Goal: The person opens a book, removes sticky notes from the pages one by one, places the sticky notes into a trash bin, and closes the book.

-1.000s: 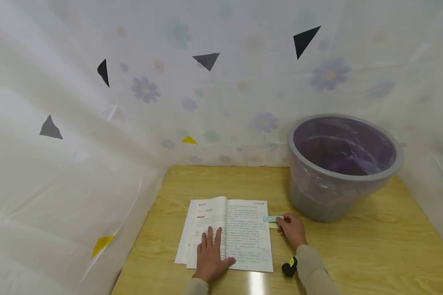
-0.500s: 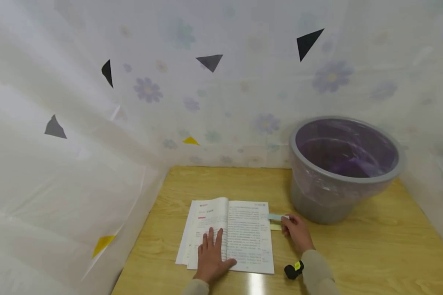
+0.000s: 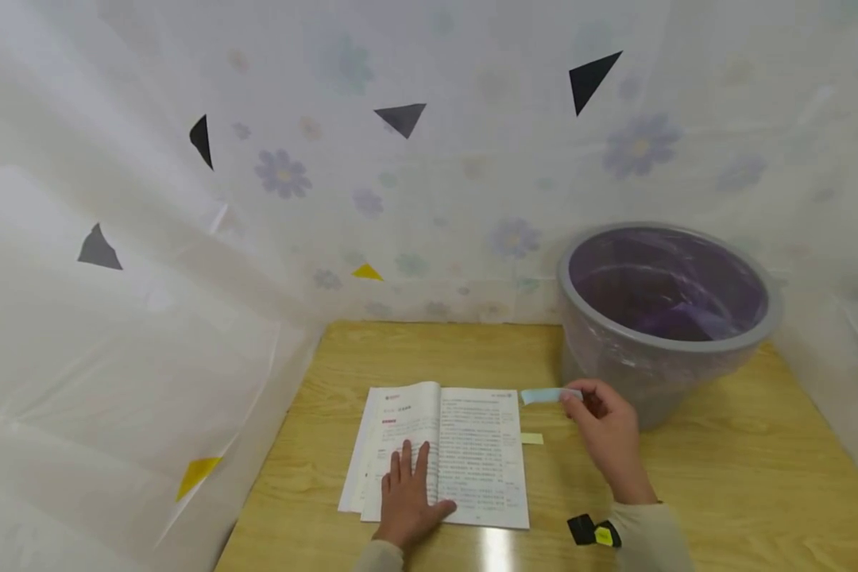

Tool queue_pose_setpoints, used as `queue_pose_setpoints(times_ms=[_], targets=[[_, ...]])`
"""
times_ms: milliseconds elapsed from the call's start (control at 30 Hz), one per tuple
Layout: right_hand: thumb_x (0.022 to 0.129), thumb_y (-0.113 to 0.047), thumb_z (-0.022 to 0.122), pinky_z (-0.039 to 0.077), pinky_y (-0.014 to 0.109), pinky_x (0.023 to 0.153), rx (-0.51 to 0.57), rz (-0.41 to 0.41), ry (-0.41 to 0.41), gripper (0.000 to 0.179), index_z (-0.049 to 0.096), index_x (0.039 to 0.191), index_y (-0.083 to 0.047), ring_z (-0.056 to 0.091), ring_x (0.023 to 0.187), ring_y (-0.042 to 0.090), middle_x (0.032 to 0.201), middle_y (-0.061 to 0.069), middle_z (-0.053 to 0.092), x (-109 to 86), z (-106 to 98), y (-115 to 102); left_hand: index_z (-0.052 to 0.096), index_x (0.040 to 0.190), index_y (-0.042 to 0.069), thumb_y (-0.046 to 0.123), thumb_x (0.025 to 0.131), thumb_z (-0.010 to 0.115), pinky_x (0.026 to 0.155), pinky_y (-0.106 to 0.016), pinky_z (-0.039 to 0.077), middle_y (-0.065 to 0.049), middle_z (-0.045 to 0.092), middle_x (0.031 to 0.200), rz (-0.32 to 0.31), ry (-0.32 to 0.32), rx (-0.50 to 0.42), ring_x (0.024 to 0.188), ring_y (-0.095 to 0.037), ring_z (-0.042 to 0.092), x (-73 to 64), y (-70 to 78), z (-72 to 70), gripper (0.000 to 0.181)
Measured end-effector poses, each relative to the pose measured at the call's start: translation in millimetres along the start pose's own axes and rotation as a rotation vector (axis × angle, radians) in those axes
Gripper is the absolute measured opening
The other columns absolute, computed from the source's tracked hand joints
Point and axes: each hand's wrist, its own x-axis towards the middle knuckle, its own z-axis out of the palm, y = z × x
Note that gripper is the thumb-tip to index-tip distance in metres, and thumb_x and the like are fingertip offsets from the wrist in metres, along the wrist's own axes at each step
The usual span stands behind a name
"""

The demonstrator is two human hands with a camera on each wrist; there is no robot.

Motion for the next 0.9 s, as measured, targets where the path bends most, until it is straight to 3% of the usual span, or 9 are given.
queue_pose_setpoints(times_ms=[133,300,400,567,700,767,900], targets=[[0.091,0.006,0.064,0.047,0.016,0.06,0.097,-0.107,0.089,0.01,0.065,0.1,0.007,0.059,0.066,0.006,0.076,-0.007,0.066,-1.7,-13.5,-27.0,0.03,0.156,0.019,0.054,0.07,0.081,0.118,-0.064,0.021,-0.018,0.017,0.166,-0.008,-0.008,0.007,0.152,-0.046,0.017,1.4,1.1,0.1,0.106],[0.087,0.017,0.06,0.051,0.013,0.064,0.298,-0.281,0.213,0.014,0.063,0.101,0.017,0.064,0.069,0.007,0.082,-0.003,0.07,4.9,-29.1,-42.7,0.03,0.156,0.019,0.055,0.07,0.081,0.118,-0.063,0.021,-0.018,0.016,0.166,-0.008,-0.008,0.01,0.152,-0.045,0.017,1.4,0.9,-0.9,0.106],[0.086,0.015,0.062,0.05,0.011,0.068,0.281,-0.393,0.326,0.016,0.062,0.101,0.022,0.065,0.072,0.004,0.088,-0.005,0.073,13.5,-37.2,-49.3,0.03,0.156,0.019,0.055,0.07,0.081,0.118,-0.063,0.022,-0.019,0.017,0.166,-0.008,-0.015,0.012,0.152,-0.046,0.017,0.0,0.3,0.2,0.106],[0.086,0.006,0.065,0.047,0.011,0.077,0.108,-0.501,0.542,0.017,0.066,0.096,0.02,0.063,0.081,-0.003,0.093,-0.014,0.07,30.6,-43.4,-65.9,0.03,0.156,0.019,0.055,0.07,0.081,0.117,-0.063,0.023,-0.02,0.018,0.165,0.005,-0.002,0.001,0.151,-0.046,0.018,-0.9,-0.9,1.9,0.106],[0.087,-0.004,0.067,0.038,0.009,0.084,-0.134,-0.505,0.651,0.019,0.071,0.088,0.015,0.055,0.089,-0.016,0.092,-0.034,0.061,43.3,-49.8,-61.2,0.031,0.155,0.018,0.054,0.069,0.082,0.116,-0.064,0.024,-0.02,0.019,0.165,0.007,0.006,0.002,0.151,-0.047,0.02,-2.0,-1.9,2.7,0.106],[0.086,-0.007,0.068,0.034,0.009,0.087,-0.24,-0.495,0.661,0.02,0.072,0.087,0.013,0.05,0.09,-0.022,0.09,-0.041,0.057,47.9,-54.3,-52.8,0.031,0.155,0.018,0.054,0.069,0.082,0.116,-0.064,0.024,-0.02,0.019,0.165,0.004,0.002,0.009,0.151,-0.047,0.019,-1.9,-2.0,3.0,0.106],[0.088,-0.011,0.067,0.03,0.013,0.096,-0.335,-0.49,0.601,0.021,0.073,0.087,0.009,0.044,0.093,-0.026,0.093,-0.047,0.051,51.6,-59.0,-41.0,0.031,0.156,0.019,0.055,0.069,0.081,0.117,-0.064,0.023,-0.02,0.018,0.165,0.002,0.003,0.012,0.151,-0.046,0.019,-0.3,-1.4,2.1,0.107]])
